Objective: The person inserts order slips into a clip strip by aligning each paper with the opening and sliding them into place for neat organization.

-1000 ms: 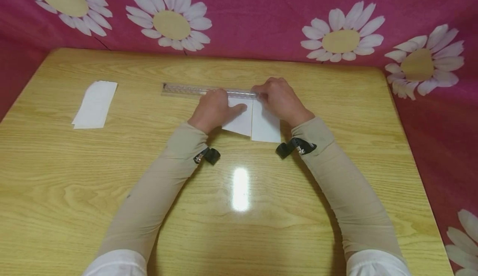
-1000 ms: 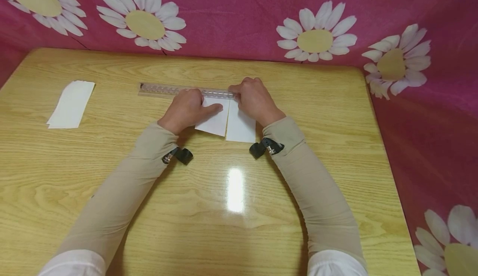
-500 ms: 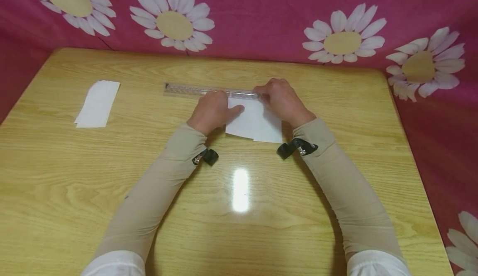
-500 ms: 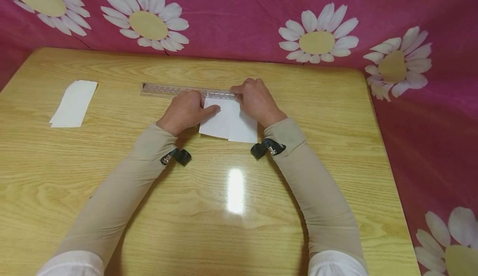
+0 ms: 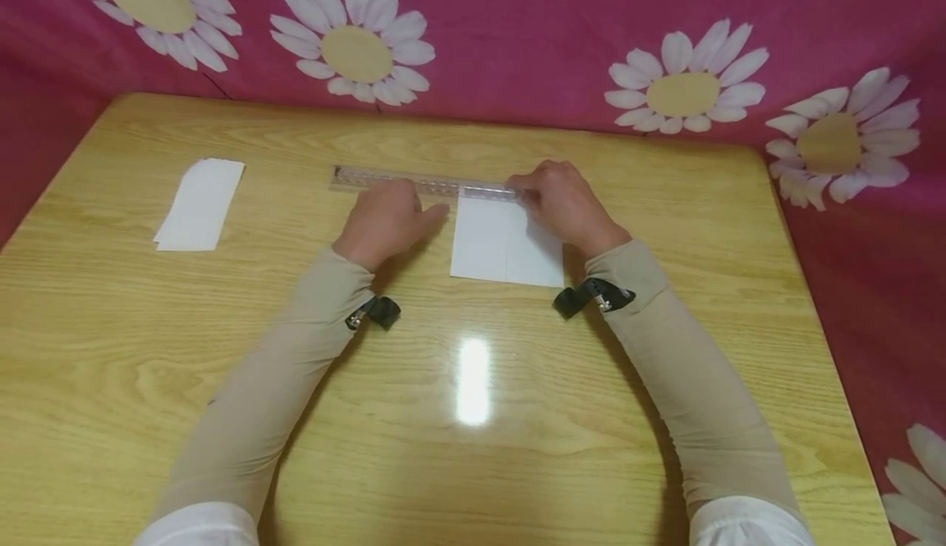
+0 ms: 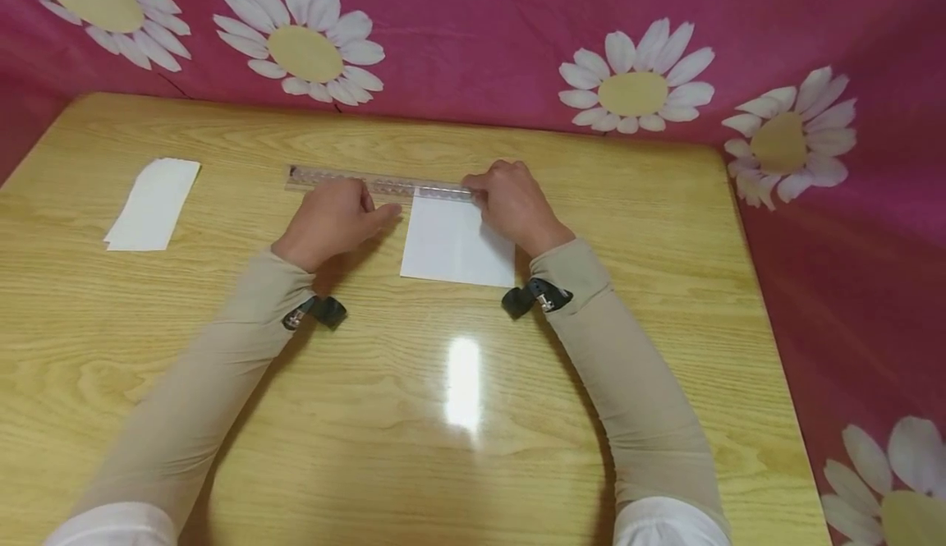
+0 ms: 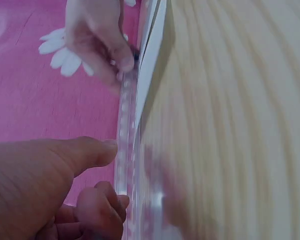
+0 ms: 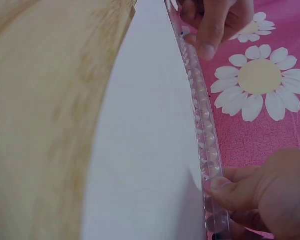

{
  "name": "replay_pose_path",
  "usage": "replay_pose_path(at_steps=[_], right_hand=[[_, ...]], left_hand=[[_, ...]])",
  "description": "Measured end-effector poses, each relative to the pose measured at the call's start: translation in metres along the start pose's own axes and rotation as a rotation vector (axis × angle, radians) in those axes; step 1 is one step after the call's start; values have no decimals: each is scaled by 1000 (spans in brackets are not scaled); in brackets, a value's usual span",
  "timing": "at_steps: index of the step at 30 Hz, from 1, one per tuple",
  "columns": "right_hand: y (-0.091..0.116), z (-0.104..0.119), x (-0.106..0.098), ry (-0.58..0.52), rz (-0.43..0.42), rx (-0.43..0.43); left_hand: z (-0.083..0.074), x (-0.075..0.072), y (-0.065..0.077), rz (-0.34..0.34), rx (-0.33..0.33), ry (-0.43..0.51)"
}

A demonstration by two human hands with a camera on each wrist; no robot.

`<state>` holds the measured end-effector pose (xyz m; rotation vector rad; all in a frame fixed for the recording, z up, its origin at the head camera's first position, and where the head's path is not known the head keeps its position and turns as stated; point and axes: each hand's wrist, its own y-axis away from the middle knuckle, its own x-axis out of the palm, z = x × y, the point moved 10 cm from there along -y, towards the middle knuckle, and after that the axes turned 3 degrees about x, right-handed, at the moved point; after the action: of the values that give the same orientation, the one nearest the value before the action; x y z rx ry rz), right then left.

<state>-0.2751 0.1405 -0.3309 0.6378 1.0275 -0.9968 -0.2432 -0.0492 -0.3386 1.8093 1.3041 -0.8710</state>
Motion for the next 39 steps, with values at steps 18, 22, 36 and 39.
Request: replay_pose_path(at_steps=[18, 22, 36, 39], right_hand=[[5, -4, 1, 20, -26, -2], [5, -4, 1, 31, -22, 5], [2, -1, 0, 34, -25, 18], [1, 1, 1, 34, -26, 14]], left_hand=[[64, -71, 33, -188, -62, -23], [81, -87, 35, -230, -96, -23], [168, -136, 51, -386, -298, 155], [184, -143, 55, -431, -316, 174]])
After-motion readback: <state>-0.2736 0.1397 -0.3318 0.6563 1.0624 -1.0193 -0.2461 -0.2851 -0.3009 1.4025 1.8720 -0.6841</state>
